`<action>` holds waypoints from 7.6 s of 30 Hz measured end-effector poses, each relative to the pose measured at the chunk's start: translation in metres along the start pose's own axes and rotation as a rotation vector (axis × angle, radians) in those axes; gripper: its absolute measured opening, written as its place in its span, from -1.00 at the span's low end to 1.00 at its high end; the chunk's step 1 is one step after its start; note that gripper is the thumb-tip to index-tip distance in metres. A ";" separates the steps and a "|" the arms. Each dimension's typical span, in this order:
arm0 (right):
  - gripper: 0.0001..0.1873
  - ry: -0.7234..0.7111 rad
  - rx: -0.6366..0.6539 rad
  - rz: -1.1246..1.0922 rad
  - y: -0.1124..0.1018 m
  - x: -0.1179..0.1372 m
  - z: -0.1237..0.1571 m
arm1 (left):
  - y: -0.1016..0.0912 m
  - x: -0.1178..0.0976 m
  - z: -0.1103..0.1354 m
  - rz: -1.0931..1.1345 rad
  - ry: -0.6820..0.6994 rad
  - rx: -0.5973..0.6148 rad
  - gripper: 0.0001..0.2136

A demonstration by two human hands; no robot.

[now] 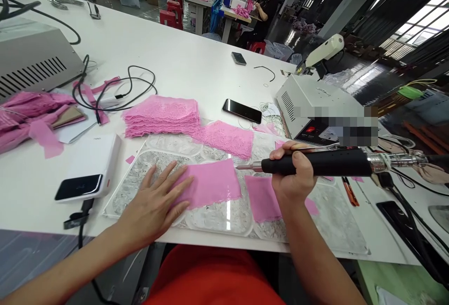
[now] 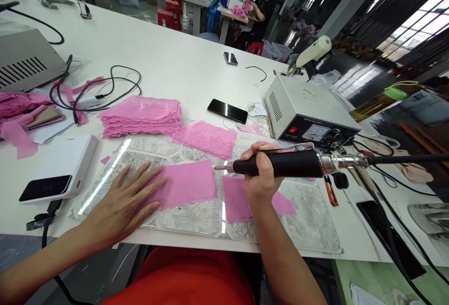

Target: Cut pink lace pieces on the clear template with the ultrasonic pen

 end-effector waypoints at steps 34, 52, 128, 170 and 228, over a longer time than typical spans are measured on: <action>-0.97 -0.016 0.064 -0.009 0.009 -0.002 0.003 | -0.002 0.001 -0.002 -0.009 0.019 -0.008 -0.58; -0.92 0.078 0.079 -0.002 -0.005 0.003 0.005 | -0.001 0.001 -0.002 -0.015 0.002 0.031 -0.58; -0.89 0.185 0.267 -0.077 -0.030 -0.010 -0.018 | 0.040 -0.128 -0.074 0.062 0.049 0.033 -0.61; -0.91 -0.066 -0.101 0.055 -0.112 0.038 -0.070 | 0.043 -0.121 -0.075 0.169 -0.020 -0.061 -0.62; -0.88 -0.086 -0.134 0.124 -0.166 0.071 -0.060 | 0.032 -0.134 -0.069 0.258 0.207 -0.046 -0.64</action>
Point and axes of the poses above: each hand's wrist, its own z-axis away from the middle knuckle, its own y-axis out of the palm, x = y × z, the point moved 8 cm from there along -z, towards the middle knuckle, and after that the axes turned 7 degrees about -x, right-handed, at the moved point
